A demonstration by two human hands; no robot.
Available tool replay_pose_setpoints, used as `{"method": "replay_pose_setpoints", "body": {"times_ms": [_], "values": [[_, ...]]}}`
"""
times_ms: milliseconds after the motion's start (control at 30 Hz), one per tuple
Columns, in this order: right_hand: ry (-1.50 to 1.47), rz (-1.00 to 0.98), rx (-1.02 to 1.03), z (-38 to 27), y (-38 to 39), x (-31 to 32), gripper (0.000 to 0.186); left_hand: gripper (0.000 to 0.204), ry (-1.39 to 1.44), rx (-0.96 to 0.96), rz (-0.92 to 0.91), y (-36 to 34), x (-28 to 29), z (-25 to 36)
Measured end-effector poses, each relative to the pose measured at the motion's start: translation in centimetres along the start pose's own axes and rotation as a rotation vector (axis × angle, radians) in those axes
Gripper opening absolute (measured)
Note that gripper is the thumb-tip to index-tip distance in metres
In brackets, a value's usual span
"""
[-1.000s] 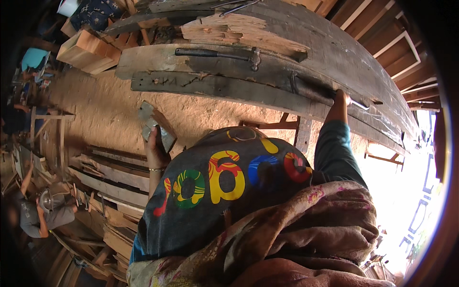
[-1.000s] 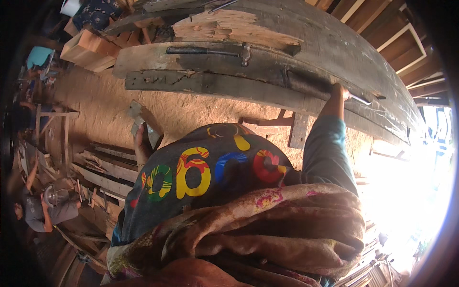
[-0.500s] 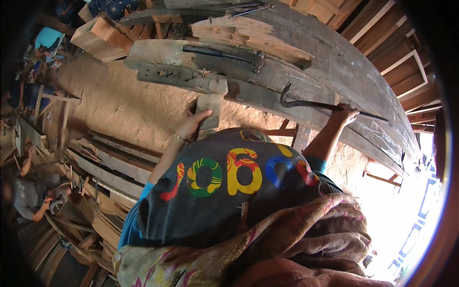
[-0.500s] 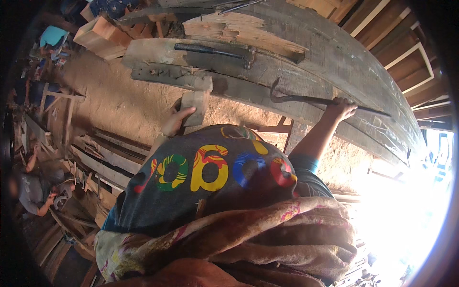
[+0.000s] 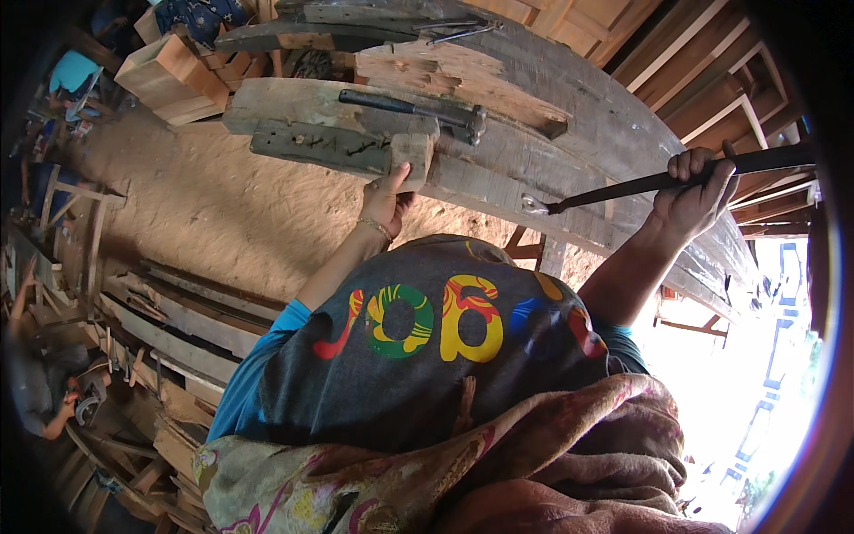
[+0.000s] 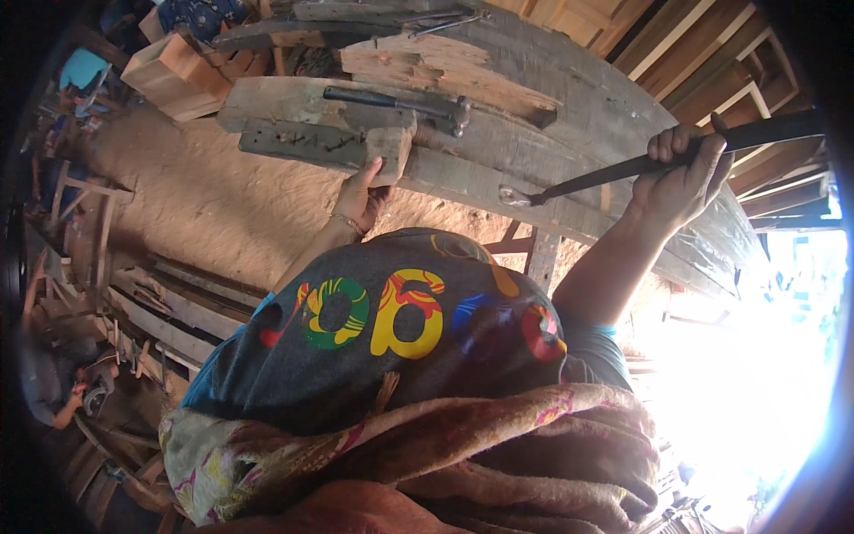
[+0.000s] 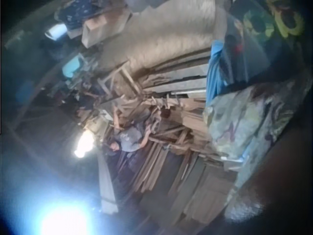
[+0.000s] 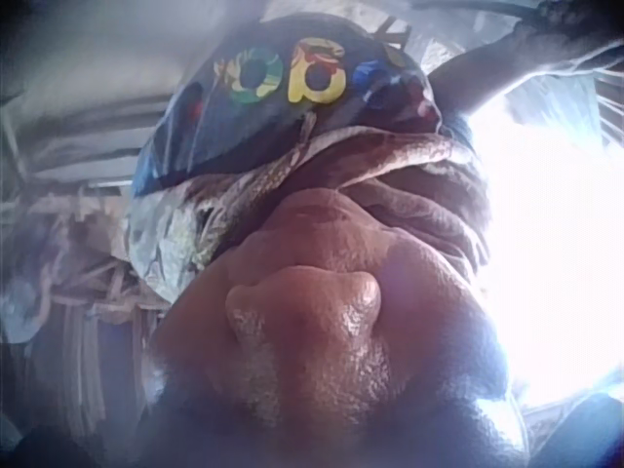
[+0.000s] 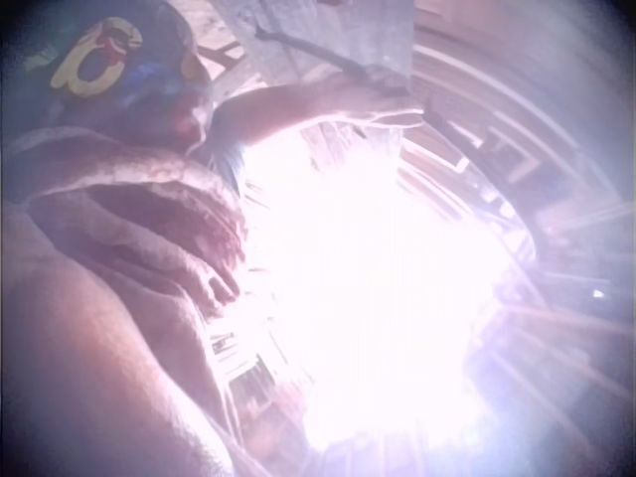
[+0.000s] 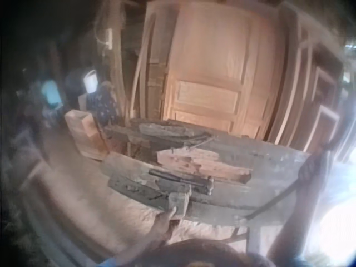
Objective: The person uses a hammer and chisel to remove nails and staples from a large wooden door panel. They then use a crowbar to pry off a metal strip and remove a small wooden block from the door.
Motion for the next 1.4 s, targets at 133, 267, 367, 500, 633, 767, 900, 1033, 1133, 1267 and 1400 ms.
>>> {"method": "replay_pose_setpoints", "body": {"times_ms": [133,267,367,500,633,767,900,1033,1133,1267,1400], "values": [[0.09,-0.104,0.041,-1.8,0.3,-4.4,0.023,0.023,-0.038,0.084,-0.176,0.3,0.4,-1.7],[0.011,-0.11,0.062,-1.4,1.6,-7.8,0.037,0.025,-0.02,0.066,-0.2,-0.3,0.5,-1.0],[0.001,-0.129,0.013,-0.3,2.5,-9.9,0.043,0.025,-0.062,0.05,-0.226,-0.7,0.9,-0.9],[-0.02,-0.173,0.036,2.3,2.9,-10.5,0.045,0.024,-0.053,-0.002,-0.121,0.0,0.9,-0.4],[-0.035,-0.199,0.02,2.5,2.8,-10.9,0.044,0.026,-0.064,0.061,-0.14,-0.1,1.2,-1.6],[-0.186,-0.501,-0.16,2.7,2.1,-13.3,0.043,0.025,-0.093,-0.038,-0.055,-1.4,2.0,-0.7],[-0.141,-0.604,-0.105,0.6,2.2,-15.4,0.048,0.025,-0.048,-0.03,-0.014,-1.4,1.6,-0.7],[-0.139,-0.555,-0.048,-2.9,1.9,-18.5,0.055,0.026,-0.094,-0.013,-0.071,-1.8,2.0,-0.8],[-0.087,-0.517,0.008,-3.9,1.5,-20.9,0.057,0.027,-0.126,0.018,-0.097,-2.3,2.7,-1.1],[-0.046,-0.481,0.107,-5.3,1.9,-20.8,0.055,0.029,-0.361,-0.247,-0.073,-0.8,2.6,2.8],[-0.206,-0.781,0.132,-6.9,1.8,-18.3,0.061,0.045,-0.657,-0.683,-0.257,1.3,0.8,9.7]]}}
Point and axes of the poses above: each hand's wrist, its own y-axis away from the middle knuckle, its own x-axis out of the back of the hand, z = x × y, the point moved 9 cm from there along -y, towards the middle knuckle, and after that the axes turned 15 degrees about -x, right-handed, at the moved point
